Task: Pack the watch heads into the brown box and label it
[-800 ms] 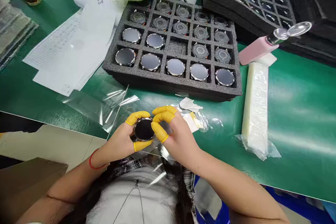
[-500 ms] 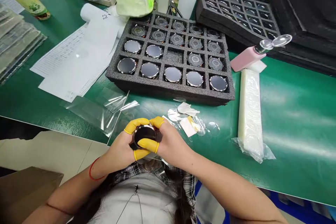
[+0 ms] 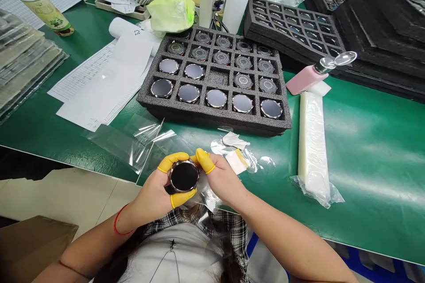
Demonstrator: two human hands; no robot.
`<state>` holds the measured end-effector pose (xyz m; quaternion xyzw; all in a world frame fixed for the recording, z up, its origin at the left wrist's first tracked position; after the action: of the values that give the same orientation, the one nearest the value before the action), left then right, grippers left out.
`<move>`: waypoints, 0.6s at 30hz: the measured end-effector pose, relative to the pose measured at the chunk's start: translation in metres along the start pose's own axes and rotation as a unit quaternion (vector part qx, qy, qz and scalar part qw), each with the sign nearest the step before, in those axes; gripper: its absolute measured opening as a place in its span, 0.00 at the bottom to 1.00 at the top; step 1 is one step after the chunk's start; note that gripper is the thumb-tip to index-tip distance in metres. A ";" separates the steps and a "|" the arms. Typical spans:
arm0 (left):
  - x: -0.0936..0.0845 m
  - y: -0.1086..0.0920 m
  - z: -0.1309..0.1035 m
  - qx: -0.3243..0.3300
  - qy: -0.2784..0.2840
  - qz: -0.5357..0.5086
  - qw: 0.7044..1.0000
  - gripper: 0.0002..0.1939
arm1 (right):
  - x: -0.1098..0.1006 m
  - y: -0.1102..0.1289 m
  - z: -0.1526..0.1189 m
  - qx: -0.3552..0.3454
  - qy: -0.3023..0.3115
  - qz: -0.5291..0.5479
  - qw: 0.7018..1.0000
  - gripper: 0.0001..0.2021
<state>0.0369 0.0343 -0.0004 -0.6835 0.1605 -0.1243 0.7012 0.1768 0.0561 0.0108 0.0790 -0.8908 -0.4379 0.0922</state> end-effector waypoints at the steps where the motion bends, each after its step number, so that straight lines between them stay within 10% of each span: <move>1: -0.001 -0.002 0.000 0.002 -0.016 0.006 1.000 0.32 | 0.001 0.001 -0.001 0.005 0.010 0.014 1.000 0.30; 7: -0.005 -0.005 0.001 -0.019 -0.069 0.048 0.996 0.33 | 0.018 0.006 -0.008 0.018 0.109 0.066 0.992 0.18; 18: -0.013 -0.006 -0.002 -0.047 -0.052 0.047 0.996 0.36 | 0.011 0.004 -0.008 0.033 0.112 0.068 0.991 0.13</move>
<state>0.0243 0.0377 0.0060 -0.7126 0.1619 -0.0480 0.6809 0.1676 0.0500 0.0198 0.0693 -0.8920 -0.3897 0.2185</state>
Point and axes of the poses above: each hand's wrist, its own z-axis towards the middle knuckle, its own x-axis out of the palm, y = z × x, the point moved 6 cm from there along z, towards the middle knuckle, and after that the axes turned 13 degrees about x, right-handed, at the moved point
